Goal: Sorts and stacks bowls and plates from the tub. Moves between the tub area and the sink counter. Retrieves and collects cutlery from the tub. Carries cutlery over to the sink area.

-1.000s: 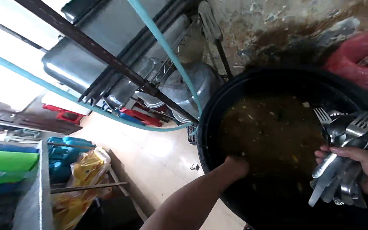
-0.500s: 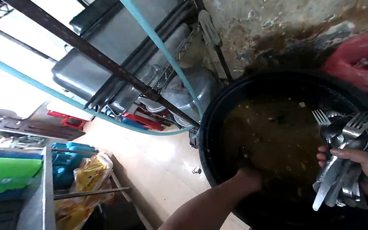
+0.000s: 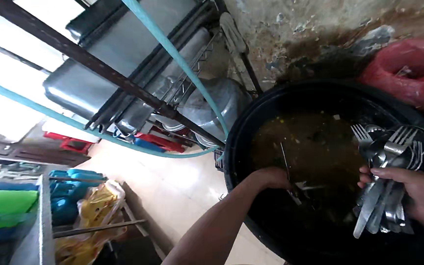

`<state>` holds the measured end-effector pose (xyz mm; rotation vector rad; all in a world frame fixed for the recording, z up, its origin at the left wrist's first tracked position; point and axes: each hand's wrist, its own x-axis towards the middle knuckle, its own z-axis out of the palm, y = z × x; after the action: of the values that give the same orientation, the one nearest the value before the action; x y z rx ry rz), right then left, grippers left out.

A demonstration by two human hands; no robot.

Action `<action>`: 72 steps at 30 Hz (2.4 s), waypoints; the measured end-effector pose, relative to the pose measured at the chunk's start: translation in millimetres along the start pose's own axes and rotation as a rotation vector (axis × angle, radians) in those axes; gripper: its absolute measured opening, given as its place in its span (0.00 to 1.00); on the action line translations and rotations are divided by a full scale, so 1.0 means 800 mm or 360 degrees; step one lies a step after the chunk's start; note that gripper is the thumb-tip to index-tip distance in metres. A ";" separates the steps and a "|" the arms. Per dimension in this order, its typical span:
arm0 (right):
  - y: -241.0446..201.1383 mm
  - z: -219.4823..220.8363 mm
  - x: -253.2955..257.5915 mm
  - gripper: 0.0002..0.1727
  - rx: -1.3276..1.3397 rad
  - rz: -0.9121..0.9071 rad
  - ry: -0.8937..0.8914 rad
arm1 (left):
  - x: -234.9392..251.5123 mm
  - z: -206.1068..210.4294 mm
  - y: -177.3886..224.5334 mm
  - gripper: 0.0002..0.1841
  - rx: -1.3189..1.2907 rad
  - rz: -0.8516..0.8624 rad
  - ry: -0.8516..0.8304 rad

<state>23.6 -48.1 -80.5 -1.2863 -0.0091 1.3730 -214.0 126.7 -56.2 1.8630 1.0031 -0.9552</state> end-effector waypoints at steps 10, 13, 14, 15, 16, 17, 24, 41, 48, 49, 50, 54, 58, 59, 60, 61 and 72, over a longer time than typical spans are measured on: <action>0.002 0.004 -0.004 0.09 -0.0002 0.0006 0.0052 | 0.057 0.032 0.022 0.39 0.0162 -0.0420 0.0599; 0.000 0.006 -0.005 0.09 -0.0007 0.0004 0.0041 | 0.059 0.046 0.015 0.40 0.0378 -0.0307 0.0545; 0.000 0.007 -0.006 0.09 -0.0007 -0.0008 0.0027 | 0.059 0.052 0.011 0.39 0.0421 -0.0281 0.0513; -0.001 0.006 -0.006 0.09 -0.0004 -0.0017 0.0016 | 0.057 0.056 0.009 0.37 0.0465 -0.0259 0.0453; -0.001 0.006 -0.006 0.09 -0.0002 -0.0019 0.0001 | 0.052 0.060 0.009 0.36 0.0518 -0.0234 0.0376; -0.001 0.005 -0.006 0.10 0.0001 -0.0015 -0.0010 | 0.045 0.065 0.009 0.34 0.0576 -0.0213 0.0290; -0.001 0.003 -0.004 0.10 -0.0027 -0.0002 -0.0029 | 0.015 0.067 0.010 0.24 0.0415 -0.0191 -0.0053; 0.004 0.006 -0.015 0.10 -0.0349 -0.0208 0.0129 | -0.110 -0.044 0.181 0.17 0.0669 0.0635 0.0119; 0.005 -0.006 -0.003 0.14 -0.0352 -0.0142 -0.0321 | -0.048 -0.086 0.187 0.16 -0.0621 0.0300 0.0083; 0.005 -0.005 -0.005 0.12 -0.0374 -0.0133 -0.0323 | -0.043 -0.083 0.180 0.17 -0.0789 0.0308 0.0079; 0.005 -0.004 -0.006 0.10 -0.0374 -0.0118 -0.0300 | -0.040 -0.078 0.171 0.19 -0.0946 0.0366 0.0061; 0.004 0.010 -0.012 0.05 -0.0276 -0.0183 0.0112 | -0.026 -0.048 0.117 0.29 -0.0786 0.0510 0.0136; 0.009 0.010 0.000 0.22 -0.0476 -0.0509 0.0508 | 0.022 0.024 0.076 0.25 0.0399 0.0099 0.0187; 0.010 0.010 0.001 0.27 -0.0604 -0.0565 0.0566 | 0.022 0.041 0.082 0.26 0.0442 0.0075 0.0196; 0.010 0.011 0.000 0.31 -0.0723 -0.0593 0.0613 | 0.020 0.056 0.093 0.29 0.0447 0.0039 0.0172; 0.011 0.012 -0.001 0.33 -0.0828 -0.0612 0.0646 | 0.019 0.072 0.107 0.30 0.0454 -0.0005 0.0109; 0.011 0.012 0.007 0.29 -0.0682 -0.0525 0.0545 | 0.035 0.082 0.075 0.21 0.0224 -0.0345 0.0194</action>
<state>13.2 -40.8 -86.4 -1.7763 -0.2816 0.8809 -165.4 54.7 -89.5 1.9767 1.2600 -1.0728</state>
